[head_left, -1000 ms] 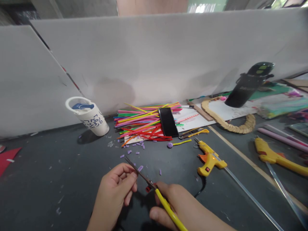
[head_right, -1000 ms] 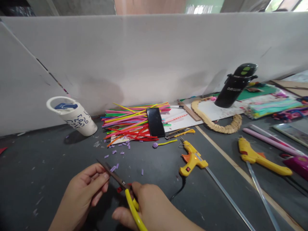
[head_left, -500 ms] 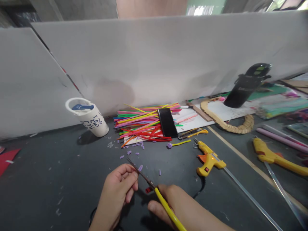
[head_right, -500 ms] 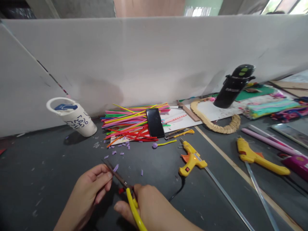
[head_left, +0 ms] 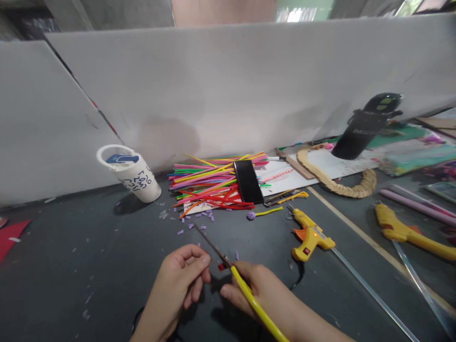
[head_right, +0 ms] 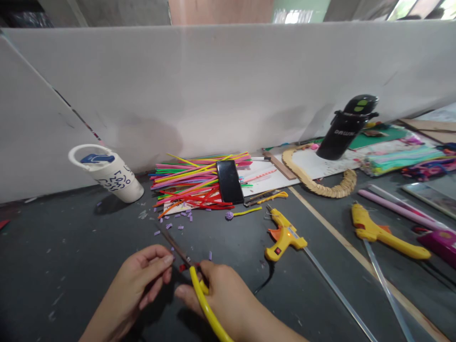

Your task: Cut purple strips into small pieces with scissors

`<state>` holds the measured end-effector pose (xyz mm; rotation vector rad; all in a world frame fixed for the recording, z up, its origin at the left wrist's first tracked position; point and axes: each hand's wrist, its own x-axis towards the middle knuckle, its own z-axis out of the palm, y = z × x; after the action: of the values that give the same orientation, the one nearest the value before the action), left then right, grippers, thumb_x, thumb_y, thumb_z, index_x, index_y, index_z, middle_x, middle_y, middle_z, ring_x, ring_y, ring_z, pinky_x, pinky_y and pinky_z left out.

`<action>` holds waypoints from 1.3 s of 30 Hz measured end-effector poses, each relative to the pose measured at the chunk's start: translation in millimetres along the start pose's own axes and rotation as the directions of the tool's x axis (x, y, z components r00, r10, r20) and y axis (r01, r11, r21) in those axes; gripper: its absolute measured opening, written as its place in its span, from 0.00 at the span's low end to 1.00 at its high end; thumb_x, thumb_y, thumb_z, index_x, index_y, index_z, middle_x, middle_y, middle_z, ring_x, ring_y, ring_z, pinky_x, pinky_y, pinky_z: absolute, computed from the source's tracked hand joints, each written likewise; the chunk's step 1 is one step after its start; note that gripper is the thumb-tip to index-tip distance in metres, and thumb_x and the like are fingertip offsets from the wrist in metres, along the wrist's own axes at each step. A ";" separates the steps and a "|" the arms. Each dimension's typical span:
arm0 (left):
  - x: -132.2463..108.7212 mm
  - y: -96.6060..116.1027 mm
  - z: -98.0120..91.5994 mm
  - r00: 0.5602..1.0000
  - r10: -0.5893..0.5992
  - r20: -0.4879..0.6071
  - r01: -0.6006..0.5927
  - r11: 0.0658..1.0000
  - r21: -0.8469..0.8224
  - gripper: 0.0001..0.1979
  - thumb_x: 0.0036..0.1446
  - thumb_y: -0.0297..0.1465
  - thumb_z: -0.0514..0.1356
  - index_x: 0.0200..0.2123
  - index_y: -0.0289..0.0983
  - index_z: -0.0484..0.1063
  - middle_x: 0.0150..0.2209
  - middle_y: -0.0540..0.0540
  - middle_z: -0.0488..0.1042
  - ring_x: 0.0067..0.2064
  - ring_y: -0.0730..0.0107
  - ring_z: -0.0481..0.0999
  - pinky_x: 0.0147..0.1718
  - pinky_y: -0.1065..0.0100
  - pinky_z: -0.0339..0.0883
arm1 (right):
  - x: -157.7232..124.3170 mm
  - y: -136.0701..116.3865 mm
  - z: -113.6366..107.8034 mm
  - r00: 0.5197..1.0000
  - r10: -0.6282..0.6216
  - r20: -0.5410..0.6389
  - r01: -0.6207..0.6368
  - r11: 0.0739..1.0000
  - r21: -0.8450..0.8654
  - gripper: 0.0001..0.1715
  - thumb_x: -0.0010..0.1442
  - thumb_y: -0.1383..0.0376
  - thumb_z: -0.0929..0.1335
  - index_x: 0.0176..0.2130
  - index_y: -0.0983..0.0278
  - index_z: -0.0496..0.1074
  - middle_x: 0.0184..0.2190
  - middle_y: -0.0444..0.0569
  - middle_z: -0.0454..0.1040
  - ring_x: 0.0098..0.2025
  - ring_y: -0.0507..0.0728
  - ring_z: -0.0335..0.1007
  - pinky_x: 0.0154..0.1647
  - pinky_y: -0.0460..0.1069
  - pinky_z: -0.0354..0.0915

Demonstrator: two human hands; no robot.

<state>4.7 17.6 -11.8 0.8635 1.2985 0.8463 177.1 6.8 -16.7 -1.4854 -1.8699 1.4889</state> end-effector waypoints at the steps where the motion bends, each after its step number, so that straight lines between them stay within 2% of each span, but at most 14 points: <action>1: -0.3 -1.1 2.1 0.998 -0.033 0.048 0.033 0.999 0.002 0.11 0.48 0.36 0.60 0.23 0.33 0.68 0.16 0.52 0.70 0.10 0.85 0.56 0.08 0.82 0.43 | 1.2 0.8 -0.4 0.999 -0.015 -0.050 0.017 0.999 0.033 0.08 0.51 0.62 0.66 0.29 0.66 0.66 0.23 0.42 0.67 0.24 0.49 0.59 0.23 0.42 0.54; 4: -1.0 -7.2 8.9 0.975 -0.123 0.182 0.125 0.992 0.002 0.11 0.49 0.36 0.60 0.23 0.33 0.69 0.17 0.48 0.72 0.10 0.84 0.60 0.07 0.82 0.47 | 3.4 1.8 -0.6 0.983 -0.069 -0.169 0.082 0.994 0.070 0.02 0.49 0.70 0.65 0.29 0.66 0.65 0.23 0.41 0.66 0.25 0.49 0.60 0.24 0.41 0.55; 8: -1.9 -15.8 13.7 0.953 -0.140 0.267 0.161 0.985 -0.057 0.12 0.51 0.36 0.59 0.23 0.33 0.68 0.18 0.47 0.73 0.11 0.83 0.61 0.07 0.82 0.49 | 4.3 4.1 2.5 0.970 -0.121 -0.210 0.137 0.989 0.062 0.01 0.50 0.70 0.64 0.27 0.65 0.64 0.21 0.41 0.66 0.24 0.49 0.60 0.24 0.41 0.56; 11: -2.6 -16.3 13.5 0.948 -0.137 0.289 0.162 0.985 -0.065 0.13 0.53 0.36 0.58 0.22 0.32 0.68 0.18 0.48 0.72 0.11 0.84 0.61 0.07 0.83 0.50 | 4.9 5.7 3.0 0.963 -0.144 -0.228 0.155 0.987 0.032 0.05 0.52 0.69 0.63 0.25 0.65 0.61 0.21 0.41 0.65 0.24 0.49 0.59 0.24 0.41 0.56; 14: -2.5 -12.9 12.1 0.956 -0.126 0.265 0.147 0.987 -0.059 0.15 0.55 0.38 0.56 0.23 0.32 0.69 0.19 0.47 0.73 0.12 0.83 0.62 0.07 0.83 0.51 | 5.3 5.5 -0.5 0.964 -0.123 -0.234 0.134 0.991 0.029 0.05 0.53 0.70 0.62 0.25 0.65 0.62 0.21 0.41 0.64 0.24 0.48 0.58 0.24 0.41 0.56; 18: -1.4 -11.3 11.3 0.962 -0.112 0.251 0.130 0.990 -0.056 0.11 0.51 0.34 0.59 0.23 0.32 0.69 0.19 0.47 0.73 0.12 0.84 0.62 0.08 0.83 0.50 | 5.8 3.7 -5.5 0.968 -0.112 -0.223 0.123 0.992 0.035 0.04 0.52 0.70 0.62 0.25 0.65 0.62 0.21 0.41 0.63 0.24 0.49 0.57 0.25 0.42 0.56; 22: -1.9 -9.9 9.7 0.980 -0.088 0.176 0.102 0.992 -0.072 0.12 0.49 0.35 0.60 0.21 0.33 0.68 0.16 0.50 0.70 0.11 0.84 0.60 0.08 0.82 0.49 | 4.4 1.9 -9.9 0.969 -0.095 -0.226 0.110 0.992 0.056 0.09 0.54 0.62 0.62 0.26 0.65 0.61 0.21 0.41 0.62 0.24 0.49 0.56 0.24 0.43 0.55; 26: -3.5 1.2 4.3 0.999 -0.043 0.001 0.043 0.991 -0.123 0.14 0.49 0.36 0.61 0.19 0.34 0.67 0.12 0.55 0.64 0.11 0.85 0.56 0.08 0.83 0.47 | -1.7 -1.1 -16.0 0.994 -0.107 -0.020 0.106 0.994 -0.025 0.17 0.55 0.53 0.63 0.30 0.65 0.63 0.24 0.44 0.66 0.25 0.51 0.58 0.26 0.44 0.56; 29: -5.3 9.1 0.3 0.994 -0.002 -0.110 -0.014 0.989 -0.148 0.13 0.49 0.35 0.61 0.19 0.34 0.66 0.13 0.55 0.64 0.11 0.86 0.55 0.08 0.84 0.48 | -7.1 -4.0 -16.0 0.991 -0.072 0.112 0.083 0.992 -0.093 0.20 0.55 0.50 0.63 0.34 0.65 0.65 0.28 0.47 0.69 0.28 0.53 0.62 0.27 0.44 0.57; 32: -7.3 10.7 -0.9 0.989 0.035 -0.145 -0.053 0.991 -0.126 0.11 0.50 0.35 0.60 0.21 0.34 0.66 0.15 0.55 0.67 0.11 0.86 0.55 0.08 0.83 0.49 | -9.7 -4.6 -11.3 0.984 -0.100 0.146 0.114 0.989 -0.092 0.21 0.56 0.50 0.62 0.35 0.65 0.66 0.29 0.46 0.69 0.28 0.53 0.62 0.27 0.44 0.57; 39: -9.0 6.8 2.4 0.981 0.100 -0.165 -0.103 0.995 -0.009 0.10 0.47 0.36 0.60 0.24 0.35 0.67 0.16 0.53 0.69 0.11 0.82 0.59 0.07 0.81 0.52 | -8.3 -2.0 -5.0 0.973 -0.163 0.164 0.173 0.984 -0.050 0.28 0.56 0.43 0.58 0.33 0.66 0.64 0.25 0.43 0.64 0.24 0.50 0.54 0.24 0.43 0.54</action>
<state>6.0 12.4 -1.5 0.8658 1.3972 1.0261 183.2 2.4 -10.4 -1.2300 -2.0972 1.5194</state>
